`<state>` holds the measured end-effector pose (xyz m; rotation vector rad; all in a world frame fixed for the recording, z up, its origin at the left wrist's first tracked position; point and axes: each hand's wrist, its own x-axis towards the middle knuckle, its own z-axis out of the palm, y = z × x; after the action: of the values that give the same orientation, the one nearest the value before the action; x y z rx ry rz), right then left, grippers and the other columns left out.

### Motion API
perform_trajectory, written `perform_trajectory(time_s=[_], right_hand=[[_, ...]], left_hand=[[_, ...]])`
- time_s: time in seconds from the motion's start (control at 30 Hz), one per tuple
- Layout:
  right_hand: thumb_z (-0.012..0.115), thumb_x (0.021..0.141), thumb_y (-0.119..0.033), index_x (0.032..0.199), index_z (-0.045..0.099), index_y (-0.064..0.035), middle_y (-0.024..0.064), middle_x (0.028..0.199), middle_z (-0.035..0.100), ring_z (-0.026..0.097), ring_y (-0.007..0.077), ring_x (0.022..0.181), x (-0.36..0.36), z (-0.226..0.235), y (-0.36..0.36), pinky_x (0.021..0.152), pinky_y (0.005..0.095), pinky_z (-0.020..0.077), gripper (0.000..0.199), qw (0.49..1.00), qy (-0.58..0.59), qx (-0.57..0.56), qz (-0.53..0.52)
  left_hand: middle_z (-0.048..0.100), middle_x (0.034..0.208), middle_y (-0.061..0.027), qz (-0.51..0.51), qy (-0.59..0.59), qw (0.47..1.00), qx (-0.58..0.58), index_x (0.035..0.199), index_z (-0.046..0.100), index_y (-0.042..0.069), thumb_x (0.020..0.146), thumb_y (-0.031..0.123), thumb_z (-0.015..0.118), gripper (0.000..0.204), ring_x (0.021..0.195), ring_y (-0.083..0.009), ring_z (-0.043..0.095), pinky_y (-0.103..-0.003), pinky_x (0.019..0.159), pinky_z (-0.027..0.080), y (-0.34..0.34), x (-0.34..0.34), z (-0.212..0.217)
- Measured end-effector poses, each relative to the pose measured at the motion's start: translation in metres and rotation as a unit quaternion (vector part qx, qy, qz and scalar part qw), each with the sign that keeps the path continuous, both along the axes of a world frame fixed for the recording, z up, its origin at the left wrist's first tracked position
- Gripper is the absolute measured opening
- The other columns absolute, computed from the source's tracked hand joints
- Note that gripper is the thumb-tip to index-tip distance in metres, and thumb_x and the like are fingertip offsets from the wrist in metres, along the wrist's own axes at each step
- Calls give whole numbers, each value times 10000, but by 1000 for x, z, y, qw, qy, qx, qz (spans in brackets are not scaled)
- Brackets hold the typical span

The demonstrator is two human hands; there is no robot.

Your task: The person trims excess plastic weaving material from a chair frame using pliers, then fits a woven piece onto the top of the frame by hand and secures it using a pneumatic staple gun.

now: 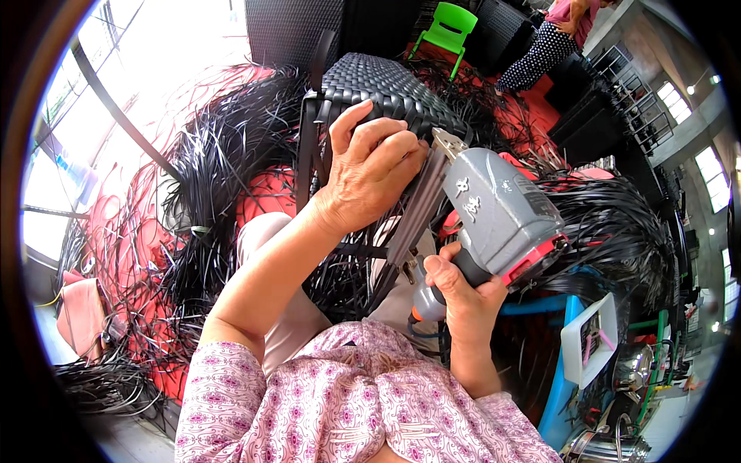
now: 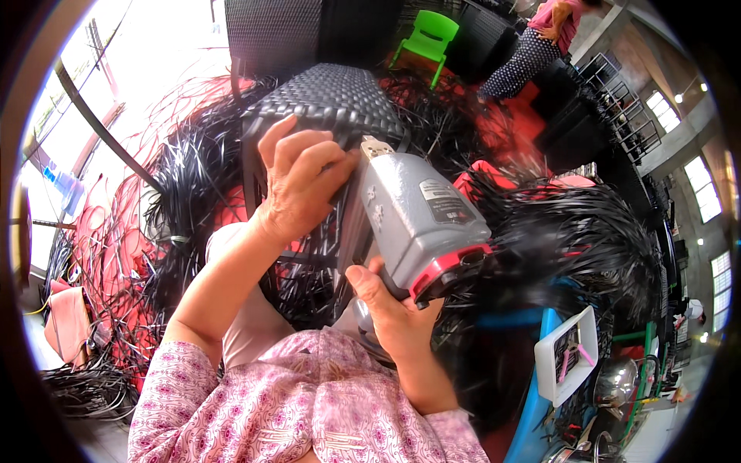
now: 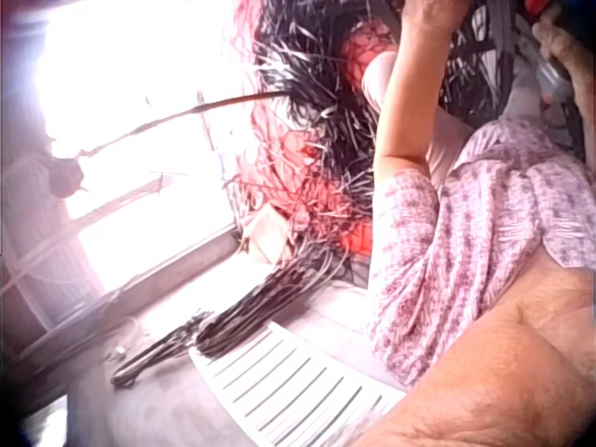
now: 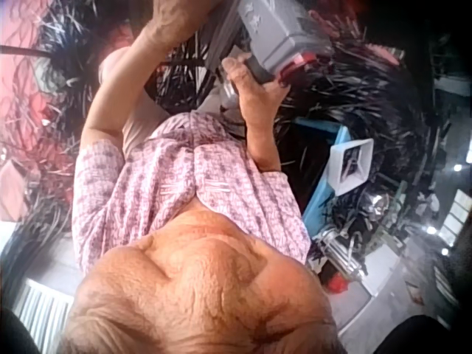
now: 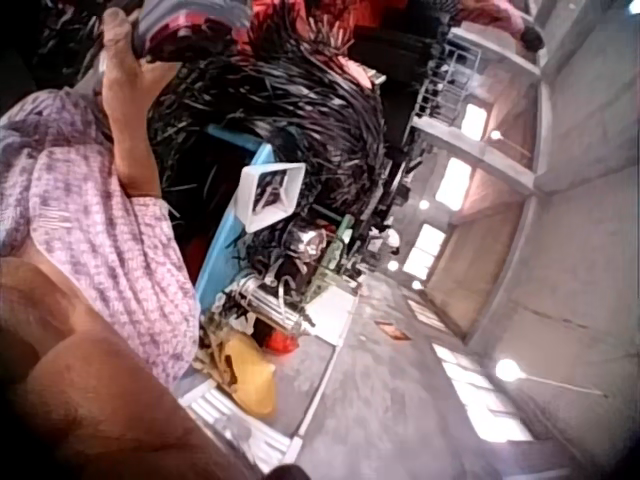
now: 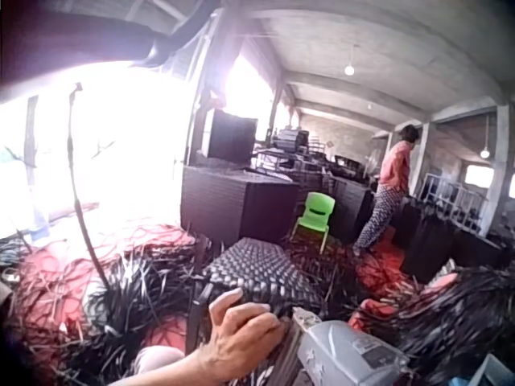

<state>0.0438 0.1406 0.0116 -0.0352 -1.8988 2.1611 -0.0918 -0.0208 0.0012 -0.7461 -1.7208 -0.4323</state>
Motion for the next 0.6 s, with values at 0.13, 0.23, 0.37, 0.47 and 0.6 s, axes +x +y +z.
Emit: perform_trajectory(time_s=[0.13,0.23,0.37,0.47,0.6], right_hand=[[786,831,-52,894,636,18,46,787,639,614,126,646,-2,-5,-3,629,259,500,177,1000,5,10,-2],[780,837,-51,891,640,13,39,789,642,607,112,644,-2,-4,-5,624,249,492,163,999,5,32,-11],[766,843,-41,866,645,13,27,782,639,591,87,633,-1,0,-15,609,235,472,135,998,-9,58,-38],[759,843,-31,838,645,18,20,769,634,583,77,625,-2,1,-18,594,229,457,124,994,-4,96,-59],[764,834,-24,837,646,26,20,756,634,579,77,614,-2,13,-30,579,228,450,128,993,-4,92,-74]], left_hand=[[557,992,27,-2,6,1000,-2,882,693,131,705,153,675,180,1061,-172,545,-484,1103,283,-1,-3,-3],[555,995,24,-3,16,1000,4,885,693,126,697,155,673,191,1063,-174,546,-484,1105,284,-2,-5,-6],[557,987,18,-13,17,1000,15,891,698,120,690,148,672,204,1062,-176,549,-485,1107,292,-3,-7,-8],[557,977,16,-24,20,999,24,888,703,114,682,134,677,208,1055,-178,553,-482,1102,306,-4,-7,-7],[554,970,16,-28,16,999,28,875,706,109,673,115,687,204,1046,-178,556,-472,1094,322,-5,-4,-6]])
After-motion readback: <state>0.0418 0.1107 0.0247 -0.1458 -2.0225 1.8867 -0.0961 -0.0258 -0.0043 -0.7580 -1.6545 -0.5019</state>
